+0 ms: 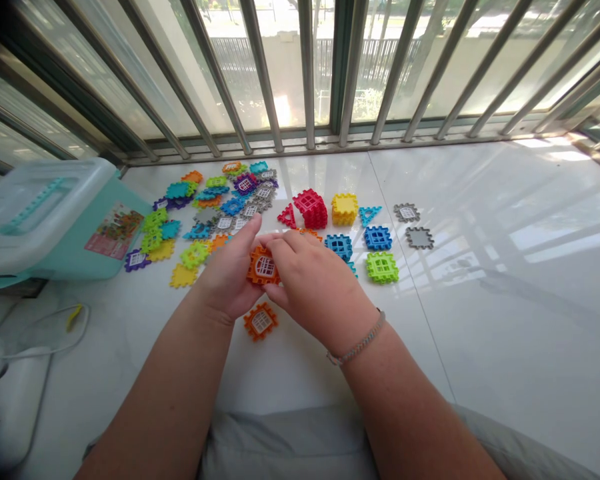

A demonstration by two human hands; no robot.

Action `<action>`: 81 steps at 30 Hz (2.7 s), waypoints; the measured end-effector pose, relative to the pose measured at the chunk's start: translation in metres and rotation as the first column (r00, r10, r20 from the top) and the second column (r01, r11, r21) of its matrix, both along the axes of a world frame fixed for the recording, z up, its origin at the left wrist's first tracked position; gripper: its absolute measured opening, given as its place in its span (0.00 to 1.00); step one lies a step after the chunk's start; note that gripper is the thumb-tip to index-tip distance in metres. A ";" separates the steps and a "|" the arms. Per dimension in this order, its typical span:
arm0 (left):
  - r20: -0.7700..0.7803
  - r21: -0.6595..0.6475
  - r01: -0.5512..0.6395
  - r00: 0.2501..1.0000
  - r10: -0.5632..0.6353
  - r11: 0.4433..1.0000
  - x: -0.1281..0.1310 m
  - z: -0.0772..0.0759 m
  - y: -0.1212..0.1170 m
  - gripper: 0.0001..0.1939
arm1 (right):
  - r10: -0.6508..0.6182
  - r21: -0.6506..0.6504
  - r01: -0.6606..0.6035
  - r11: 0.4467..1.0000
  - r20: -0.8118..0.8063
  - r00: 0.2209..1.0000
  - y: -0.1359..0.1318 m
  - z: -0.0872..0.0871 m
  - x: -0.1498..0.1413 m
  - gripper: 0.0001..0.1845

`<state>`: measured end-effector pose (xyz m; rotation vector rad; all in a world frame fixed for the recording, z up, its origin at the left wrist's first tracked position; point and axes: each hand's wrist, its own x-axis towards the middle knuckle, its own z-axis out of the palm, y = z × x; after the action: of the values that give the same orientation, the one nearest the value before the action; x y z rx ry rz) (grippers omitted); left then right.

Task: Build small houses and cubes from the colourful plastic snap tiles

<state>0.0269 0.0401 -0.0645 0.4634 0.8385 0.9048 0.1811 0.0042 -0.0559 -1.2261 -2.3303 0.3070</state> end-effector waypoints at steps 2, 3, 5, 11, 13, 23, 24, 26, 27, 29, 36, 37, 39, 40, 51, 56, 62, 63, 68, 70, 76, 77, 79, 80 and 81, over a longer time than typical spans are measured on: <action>-0.012 -0.002 0.004 1.000 -0.004 1.000 0.001 0.000 0.000 0.26 | 0.014 -0.010 -0.014 1.000 -0.013 1.000 0.000 -0.002 0.000 0.30; -0.021 -0.003 0.005 1.000 -0.005 1.000 0.001 0.001 0.000 0.27 | 0.020 -0.016 -0.020 1.000 -0.015 1.000 0.000 -0.003 0.000 0.30; -0.044 -0.005 0.002 0.999 -0.002 1.000 0.002 0.002 0.000 0.28 | 0.028 -0.032 -0.029 0.999 -0.009 1.000 0.001 -0.003 0.001 0.29; -0.169 0.004 -0.072 0.983 0.072 0.997 0.006 -0.004 -0.001 0.26 | 0.013 -0.091 -0.010 0.996 0.032 0.999 0.001 -0.002 0.001 0.28; -0.216 0.035 -0.109 0.970 0.114 0.993 0.008 -0.007 -0.001 0.25 | 0.005 -0.116 -0.002 0.993 0.033 0.999 0.001 -0.001 0.001 0.26; -0.133 0.089 -0.084 0.987 0.096 0.992 0.004 0.004 -0.005 0.35 | -0.066 -0.138 0.069 0.988 0.021 0.998 -0.001 0.006 -0.002 0.25; -0.119 0.087 -0.072 0.989 0.082 0.994 0.003 0.005 -0.006 0.37 | -0.071 -0.140 0.074 0.987 0.026 0.997 -0.001 0.007 -0.002 0.24; -0.097 0.086 -0.048 0.994 0.056 0.995 0.002 0.005 -0.006 0.39 | -0.078 -0.138 0.082 0.987 0.037 0.996 -0.001 0.008 -0.003 0.24; -0.088 0.088 -0.038 0.995 0.045 0.995 0.001 0.004 -0.006 0.40 | -0.081 -0.137 0.087 0.987 0.044 0.996 -0.001 0.008 -0.003 0.24; -0.071 0.091 -0.023 0.997 0.029 0.996 0.000 0.004 -0.006 0.40 | -0.086 -0.134 0.093 0.987 0.057 0.995 -0.001 0.009 -0.003 0.22; -0.028 0.037 -0.012 1.000 0.013 0.999 -0.003 0.006 -0.004 0.38 | -0.088 -0.097 0.092 0.991 0.053 0.995 -0.003 0.011 -0.004 0.20; -0.026 0.022 -0.011 1.000 0.012 1.000 -0.004 0.006 -0.003 0.37 | -0.081 -0.097 0.086 0.992 0.052 0.995 -0.003 0.011 -0.004 0.20; -0.028 -0.009 -0.012 1.000 0.012 1.000 -0.006 0.005 0.000 0.36 | -0.062 -0.098 0.066 0.993 0.047 0.997 -0.003 0.010 -0.004 0.20; -0.035 -0.024 -0.011 0.999 0.010 1.000 -0.006 0.004 0.000 0.35 | -0.053 -0.098 0.057 0.994 0.043 0.998 -0.003 0.010 -0.004 0.20; -0.125 -0.037 -0.046 0.991 0.042 0.998 0.000 0.002 0.001 0.31 | -0.034 -0.119 0.038 0.992 0.042 0.999 -0.003 0.008 -0.003 0.21; -0.154 -0.013 -0.077 0.985 0.074 0.997 0.000 -0.001 0.001 0.29 | -0.031 -0.125 0.036 0.992 0.041 0.999 -0.003 0.008 -0.004 0.22; -0.171 -0.011 -0.098 0.981 0.095 0.995 0.001 0.002 0.000 0.26 | -0.032 -0.127 0.036 0.991 0.037 0.999 -0.004 0.008 -0.005 0.23; -0.170 -0.013 -0.105 0.980 0.101 0.994 0.001 0.003 0.000 0.26 | -0.031 -0.126 0.035 0.991 0.036 0.999 -0.004 0.008 -0.005 0.22; -0.175 -0.039 -0.151 0.974 0.142 0.988 0.003 0.008 0.000 0.24 | -0.024 -0.113 0.026 0.993 0.021 1.000 -0.005 0.007 -0.005 0.24; -0.171 -0.031 -0.170 0.972 0.162 0.985 0.003 0.008 0.000 0.24 | -0.019 -0.098 0.019 0.995 0.002 1.000 -0.005 0.007 -0.005 0.26; -0.180 0.040 -0.182 0.966 0.187 0.982 0.002 0.003 -0.001 0.23 | -0.015 -0.100 0.013 0.995 -0.015 1.000 -0.006 0.008 -0.005 0.20; -0.179 0.043 -0.179 0.966 0.184 0.983 0.002 0.003 -0.001 0.24 | -0.011 -0.098 0.010 0.995 -0.009 1.000 -0.006 0.008 -0.006 0.18; -0.169 0.041 -0.174 0.969 0.179 0.984 0.002 0.002 0.000 0.25 | 0.001 -0.101 0.000 0.995 0.008 1.000 -0.005 0.010 -0.006 0.12; -0.163 0.040 -0.171 0.971 0.176 0.984 0.002 0.002 0.000 0.25 | 0.006 -0.107 -0.004 0.994 0.019 1.000 -0.005 0.010 -0.006 0.10; -0.159 0.038 -0.169 0.972 0.173 0.985 0.003 0.001 0.000 0.26 | 0.007 -0.114 -0.004 0.993 0.032 0.999 -0.005 0.011 -0.006 0.08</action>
<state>0.0295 0.0405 -0.0631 0.4960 1.0282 1.0471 0.1752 -0.0005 -0.0454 -1.2875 -2.3727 0.4310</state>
